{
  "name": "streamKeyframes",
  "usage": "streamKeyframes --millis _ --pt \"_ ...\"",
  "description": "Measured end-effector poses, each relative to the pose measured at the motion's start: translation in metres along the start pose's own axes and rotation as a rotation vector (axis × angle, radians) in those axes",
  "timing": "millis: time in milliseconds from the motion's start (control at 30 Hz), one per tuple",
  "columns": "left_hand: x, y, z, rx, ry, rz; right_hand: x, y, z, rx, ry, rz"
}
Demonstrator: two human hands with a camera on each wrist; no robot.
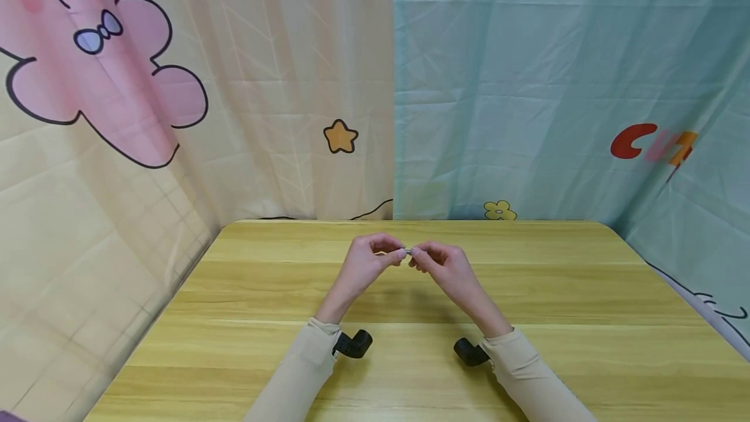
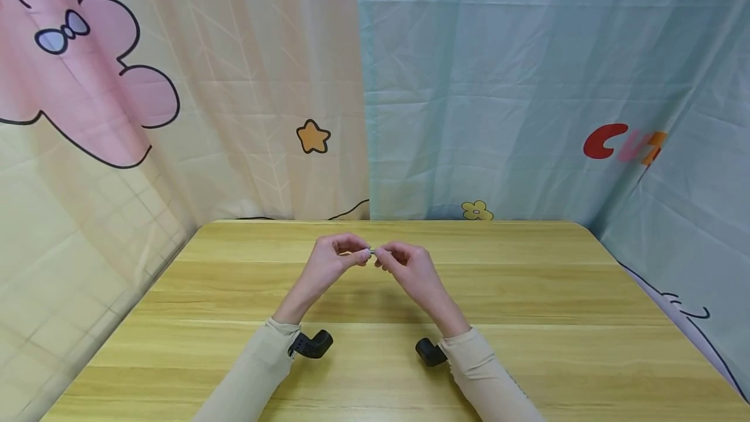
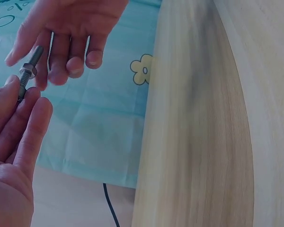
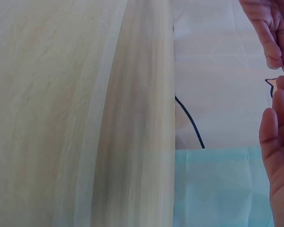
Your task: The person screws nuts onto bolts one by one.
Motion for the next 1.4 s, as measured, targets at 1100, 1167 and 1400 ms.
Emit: streamKeyframes --millis 1100,1167,1400 --pt "-0.001 -0.001 0.002 -0.019 0.004 -0.001 0.008 -0.003 0.036 0.038 0.037 0.017" --pt "-0.001 -0.001 0.001 -0.015 0.003 0.004 0.008 -0.003 0.035 0.049 0.068 0.014" --pt "0.000 0.001 0.000 -0.018 0.015 0.025 0.007 -0.003 0.021 0.072 0.172 -0.012"
Point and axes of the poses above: each hand's wrist, its own x-axis towards the middle knuckle, its own y-axis out of the back of the hand, z = x × y, the point moved 6 cm from there along x, towards the middle knuckle, and after that the axes turned 13 degrees about z, right-handed, at the moved point
